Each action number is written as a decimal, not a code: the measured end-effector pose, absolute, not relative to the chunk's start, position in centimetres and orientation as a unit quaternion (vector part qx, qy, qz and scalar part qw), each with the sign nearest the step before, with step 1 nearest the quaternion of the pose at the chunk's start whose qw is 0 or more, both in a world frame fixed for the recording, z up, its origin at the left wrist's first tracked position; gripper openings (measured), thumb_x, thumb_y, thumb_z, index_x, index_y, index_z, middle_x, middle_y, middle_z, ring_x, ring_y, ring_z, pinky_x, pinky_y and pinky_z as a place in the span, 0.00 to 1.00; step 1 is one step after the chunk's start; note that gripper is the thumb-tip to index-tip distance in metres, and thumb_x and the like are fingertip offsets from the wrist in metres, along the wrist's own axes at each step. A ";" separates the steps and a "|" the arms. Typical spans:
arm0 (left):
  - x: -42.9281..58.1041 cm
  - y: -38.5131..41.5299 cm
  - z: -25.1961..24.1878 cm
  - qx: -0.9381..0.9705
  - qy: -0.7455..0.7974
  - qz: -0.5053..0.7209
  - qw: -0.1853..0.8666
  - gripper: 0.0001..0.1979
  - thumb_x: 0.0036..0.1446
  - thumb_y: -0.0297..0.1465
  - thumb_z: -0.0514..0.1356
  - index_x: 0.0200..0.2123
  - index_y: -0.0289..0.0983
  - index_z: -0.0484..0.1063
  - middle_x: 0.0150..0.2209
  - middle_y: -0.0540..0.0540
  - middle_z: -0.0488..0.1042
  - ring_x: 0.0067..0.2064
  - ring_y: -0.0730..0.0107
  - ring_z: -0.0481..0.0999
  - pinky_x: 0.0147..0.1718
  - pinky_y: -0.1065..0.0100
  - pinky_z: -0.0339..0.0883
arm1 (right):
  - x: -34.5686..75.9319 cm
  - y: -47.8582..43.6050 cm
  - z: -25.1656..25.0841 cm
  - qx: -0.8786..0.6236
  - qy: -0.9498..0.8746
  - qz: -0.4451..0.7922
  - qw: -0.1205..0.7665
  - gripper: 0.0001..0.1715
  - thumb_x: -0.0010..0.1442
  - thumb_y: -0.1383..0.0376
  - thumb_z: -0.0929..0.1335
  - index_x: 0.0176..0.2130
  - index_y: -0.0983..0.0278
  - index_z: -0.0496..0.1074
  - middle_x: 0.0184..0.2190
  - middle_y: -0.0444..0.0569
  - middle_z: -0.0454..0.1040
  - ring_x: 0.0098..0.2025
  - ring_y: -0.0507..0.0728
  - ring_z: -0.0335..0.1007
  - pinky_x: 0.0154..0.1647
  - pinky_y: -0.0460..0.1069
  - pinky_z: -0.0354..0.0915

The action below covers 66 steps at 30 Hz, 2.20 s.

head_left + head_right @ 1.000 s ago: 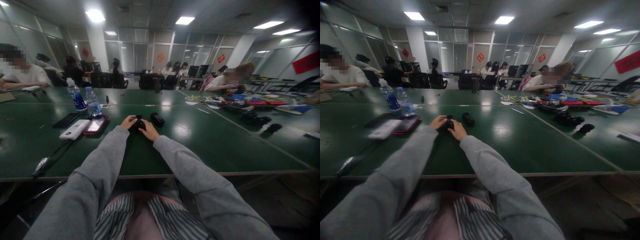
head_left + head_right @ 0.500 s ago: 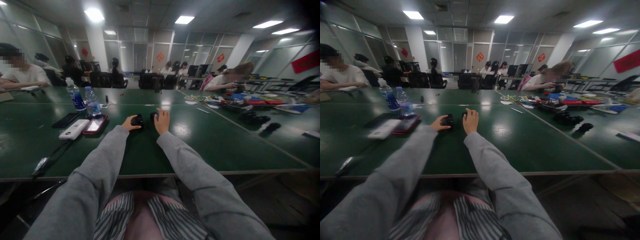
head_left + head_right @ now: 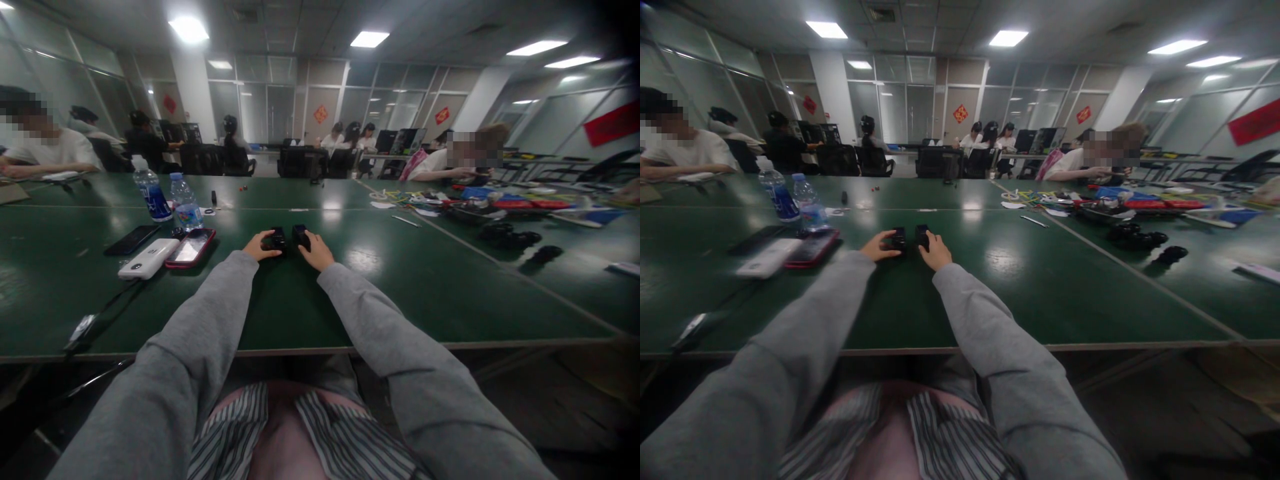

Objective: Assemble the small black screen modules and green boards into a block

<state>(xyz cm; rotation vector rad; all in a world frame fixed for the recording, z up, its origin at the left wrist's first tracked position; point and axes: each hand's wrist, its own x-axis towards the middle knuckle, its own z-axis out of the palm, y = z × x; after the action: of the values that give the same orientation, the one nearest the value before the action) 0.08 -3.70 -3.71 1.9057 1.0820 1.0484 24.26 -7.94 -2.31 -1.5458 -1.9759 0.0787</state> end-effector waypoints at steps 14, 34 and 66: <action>0.2 -3.9 -3.6 0.747 0.397 0.417 0.332 0.45 0.37 0.39 0.72 0.58 0.37 0.59 0.57 0.34 0.62 0.52 0.52 0.69 0.48 0.50 0.67 | 23.6 -8.4 -2.2 -0.478 -0.824 0.089 0.292 0.40 0.58 0.60 0.70 0.64 0.58 0.51 0.57 0.54 0.62 0.57 0.63 0.60 0.55 0.60 0.61; 1.3 -3.8 -4.6 0.771 0.421 0.424 0.219 0.46 0.38 0.44 0.70 0.59 0.36 0.56 0.56 0.35 0.62 0.59 0.49 0.62 0.57 0.46 0.53 | 23.8 -8.5 -2.1 -0.482 -0.821 0.088 0.294 0.44 0.55 0.63 0.72 0.64 0.55 0.51 0.58 0.53 0.62 0.58 0.63 0.60 0.56 0.62 0.60; 0.4 -5.3 -1.8 0.705 0.516 0.483 0.059 0.24 0.62 0.41 0.49 0.61 0.45 0.58 0.65 0.47 0.53 0.65 0.55 0.50 0.62 0.49 0.40 | 24.0 -7.0 -2.5 -0.505 -0.747 0.018 0.432 0.30 0.68 0.56 0.53 0.65 0.63 0.46 0.62 0.58 0.50 0.65 0.60 0.42 0.64 0.61 0.46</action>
<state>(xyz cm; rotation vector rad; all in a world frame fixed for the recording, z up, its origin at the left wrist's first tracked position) 0.38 -5.29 -1.75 2.1338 1.5627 1.4641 24.02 -6.98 -2.51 -1.2599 -1.8612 0.0444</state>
